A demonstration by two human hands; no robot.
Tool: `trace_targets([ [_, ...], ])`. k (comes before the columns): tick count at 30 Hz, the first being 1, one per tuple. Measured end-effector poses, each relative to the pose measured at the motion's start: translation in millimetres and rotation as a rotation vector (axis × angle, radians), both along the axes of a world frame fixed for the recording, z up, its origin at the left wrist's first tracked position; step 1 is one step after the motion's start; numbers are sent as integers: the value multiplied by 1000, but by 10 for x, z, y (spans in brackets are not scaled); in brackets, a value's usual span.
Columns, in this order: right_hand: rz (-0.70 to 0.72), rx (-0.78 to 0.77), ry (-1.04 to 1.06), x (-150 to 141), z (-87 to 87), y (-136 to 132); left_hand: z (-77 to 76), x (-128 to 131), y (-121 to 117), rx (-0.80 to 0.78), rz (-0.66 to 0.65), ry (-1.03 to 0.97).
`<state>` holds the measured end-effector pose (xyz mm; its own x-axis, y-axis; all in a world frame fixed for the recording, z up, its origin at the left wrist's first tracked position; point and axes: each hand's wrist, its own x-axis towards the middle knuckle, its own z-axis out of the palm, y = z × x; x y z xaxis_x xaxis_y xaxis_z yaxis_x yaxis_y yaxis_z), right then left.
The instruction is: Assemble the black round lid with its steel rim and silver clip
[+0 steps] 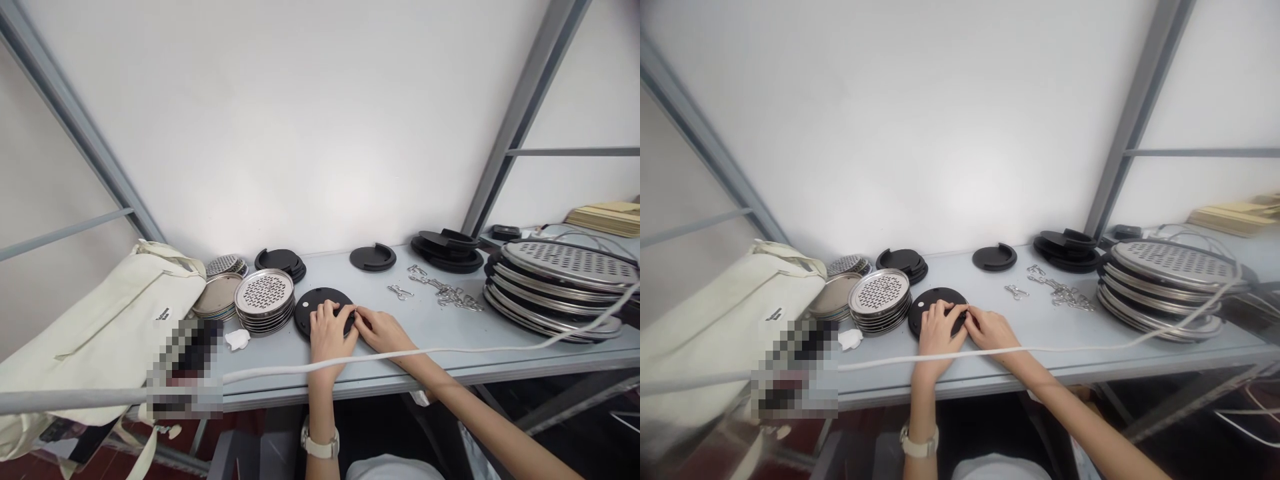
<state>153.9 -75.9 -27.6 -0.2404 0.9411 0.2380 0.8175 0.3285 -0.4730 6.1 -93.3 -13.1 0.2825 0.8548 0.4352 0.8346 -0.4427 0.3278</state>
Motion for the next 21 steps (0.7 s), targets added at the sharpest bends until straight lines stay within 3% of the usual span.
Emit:
trace_targets([
  [21, -7, 4, 47, 4, -20, 16, -13, -6, 12, -8, -21, 8],
])
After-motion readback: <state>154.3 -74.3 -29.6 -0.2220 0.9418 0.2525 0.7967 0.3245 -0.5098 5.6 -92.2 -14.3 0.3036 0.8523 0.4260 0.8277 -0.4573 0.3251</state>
